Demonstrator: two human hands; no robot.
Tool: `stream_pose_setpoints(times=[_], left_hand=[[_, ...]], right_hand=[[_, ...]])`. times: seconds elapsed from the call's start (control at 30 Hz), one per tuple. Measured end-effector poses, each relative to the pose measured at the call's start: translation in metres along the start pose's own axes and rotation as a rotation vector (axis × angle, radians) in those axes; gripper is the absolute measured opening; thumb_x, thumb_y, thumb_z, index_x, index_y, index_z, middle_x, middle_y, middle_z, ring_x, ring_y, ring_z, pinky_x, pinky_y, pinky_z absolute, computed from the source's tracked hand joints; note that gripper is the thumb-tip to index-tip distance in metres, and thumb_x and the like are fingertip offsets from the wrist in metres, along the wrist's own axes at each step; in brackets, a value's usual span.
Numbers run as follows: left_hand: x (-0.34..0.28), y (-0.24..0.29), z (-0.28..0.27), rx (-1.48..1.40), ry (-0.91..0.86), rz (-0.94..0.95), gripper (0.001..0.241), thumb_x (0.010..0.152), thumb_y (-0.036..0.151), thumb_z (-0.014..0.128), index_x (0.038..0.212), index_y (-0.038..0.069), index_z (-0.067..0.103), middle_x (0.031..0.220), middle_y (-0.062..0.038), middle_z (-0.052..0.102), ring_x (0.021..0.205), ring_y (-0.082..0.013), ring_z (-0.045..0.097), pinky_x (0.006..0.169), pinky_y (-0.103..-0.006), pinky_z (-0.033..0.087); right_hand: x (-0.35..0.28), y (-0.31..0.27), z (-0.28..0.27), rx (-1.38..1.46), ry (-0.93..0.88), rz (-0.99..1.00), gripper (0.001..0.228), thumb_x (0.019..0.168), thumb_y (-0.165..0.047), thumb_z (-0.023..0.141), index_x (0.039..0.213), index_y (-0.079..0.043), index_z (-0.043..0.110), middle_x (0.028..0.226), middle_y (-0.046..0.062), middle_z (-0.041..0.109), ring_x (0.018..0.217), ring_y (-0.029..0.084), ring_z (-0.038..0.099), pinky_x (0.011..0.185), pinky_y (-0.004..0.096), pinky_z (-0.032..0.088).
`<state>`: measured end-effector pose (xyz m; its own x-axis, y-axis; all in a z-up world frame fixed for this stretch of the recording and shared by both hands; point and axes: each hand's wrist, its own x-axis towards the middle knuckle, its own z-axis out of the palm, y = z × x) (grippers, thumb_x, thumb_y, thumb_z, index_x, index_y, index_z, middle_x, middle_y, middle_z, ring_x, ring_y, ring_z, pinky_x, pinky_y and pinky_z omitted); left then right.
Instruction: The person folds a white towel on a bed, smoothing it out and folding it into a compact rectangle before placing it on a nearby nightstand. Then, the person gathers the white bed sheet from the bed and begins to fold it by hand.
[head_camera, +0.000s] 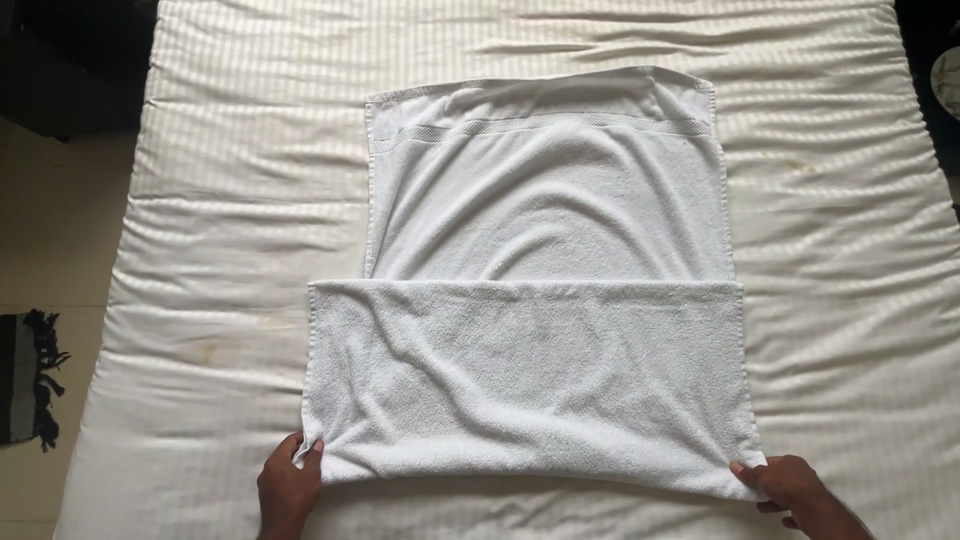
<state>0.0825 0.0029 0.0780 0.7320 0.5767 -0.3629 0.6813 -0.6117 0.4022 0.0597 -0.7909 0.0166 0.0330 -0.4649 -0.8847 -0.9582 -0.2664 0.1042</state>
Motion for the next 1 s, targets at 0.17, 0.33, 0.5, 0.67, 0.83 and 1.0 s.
stream_pose_setpoints(times=[0.17,0.33,0.5,0.67,0.83,1.0], left_hand=[[0.01,0.089,-0.04,0.231,-0.191,-0.241,0.056,0.084,0.053,0.076,0.125,0.015,0.073,0.118,-0.007,0.078,0.114,-0.0281,0.07,0.103,-0.0503,0.046],[0.063,0.122,-0.03,0.007,-0.129,-0.109,0.069,0.084,0.063,0.071,0.126,0.01,0.07,0.114,-0.012,0.075,0.107,-0.0283,0.07,0.097,-0.0482,0.049],[0.099,0.195,-0.03,-0.392,-0.226,-0.049,0.069,0.087,0.06,0.067,0.122,0.001,0.069,0.114,-0.014,0.073,0.104,-0.0241,0.069,0.094,-0.0403,0.053],[0.148,0.218,-0.005,-0.297,-0.217,0.014,0.066,0.101,0.061,0.053,0.123,0.001,0.068,0.118,-0.016,0.071,0.109,-0.0273,0.066,0.097,-0.0417,0.05],[0.176,0.241,0.004,-0.261,-0.273,0.109,0.063,0.094,0.057,0.056,0.127,0.003,0.063,0.121,-0.017,0.072,0.113,-0.0288,0.068,0.097,-0.0441,0.052],[0.162,0.307,-0.015,0.551,-0.503,0.158,0.069,0.095,0.069,0.054,0.12,0.008,0.073,0.123,-0.015,0.073,0.118,-0.0316,0.066,0.117,-0.0644,0.028]], right_hand=[[0.059,-0.027,-0.008,-0.502,0.219,-0.267,0.065,0.071,-0.052,0.086,0.118,-0.006,0.083,0.116,0.015,0.08,0.103,0.031,0.076,0.093,0.044,0.061],[-0.067,-0.128,-0.005,-0.374,0.389,-0.376,0.079,0.077,-0.046,0.084,0.14,-0.004,0.063,0.131,0.022,0.071,0.119,0.038,0.069,0.104,0.05,0.055],[-0.129,-0.199,0.002,-0.365,0.58,-0.558,0.098,0.08,-0.048,0.081,0.158,-0.007,0.04,0.147,0.025,0.055,0.135,0.042,0.054,0.108,0.055,0.049],[-0.155,-0.243,0.005,-0.559,0.706,-0.766,0.095,0.083,-0.049,0.075,0.163,-0.018,0.032,0.163,0.022,0.034,0.147,0.043,0.036,0.109,0.062,0.043],[-0.121,-0.255,-0.005,-0.59,0.669,-0.804,0.074,0.093,-0.045,0.067,0.159,-0.024,0.04,0.162,0.015,0.04,0.148,0.04,0.037,0.111,0.064,0.041],[-0.119,-0.259,-0.013,-0.581,0.636,-0.839,0.058,0.094,-0.037,0.067,0.15,-0.029,0.056,0.152,0.008,0.056,0.142,0.036,0.048,0.111,0.062,0.044]])
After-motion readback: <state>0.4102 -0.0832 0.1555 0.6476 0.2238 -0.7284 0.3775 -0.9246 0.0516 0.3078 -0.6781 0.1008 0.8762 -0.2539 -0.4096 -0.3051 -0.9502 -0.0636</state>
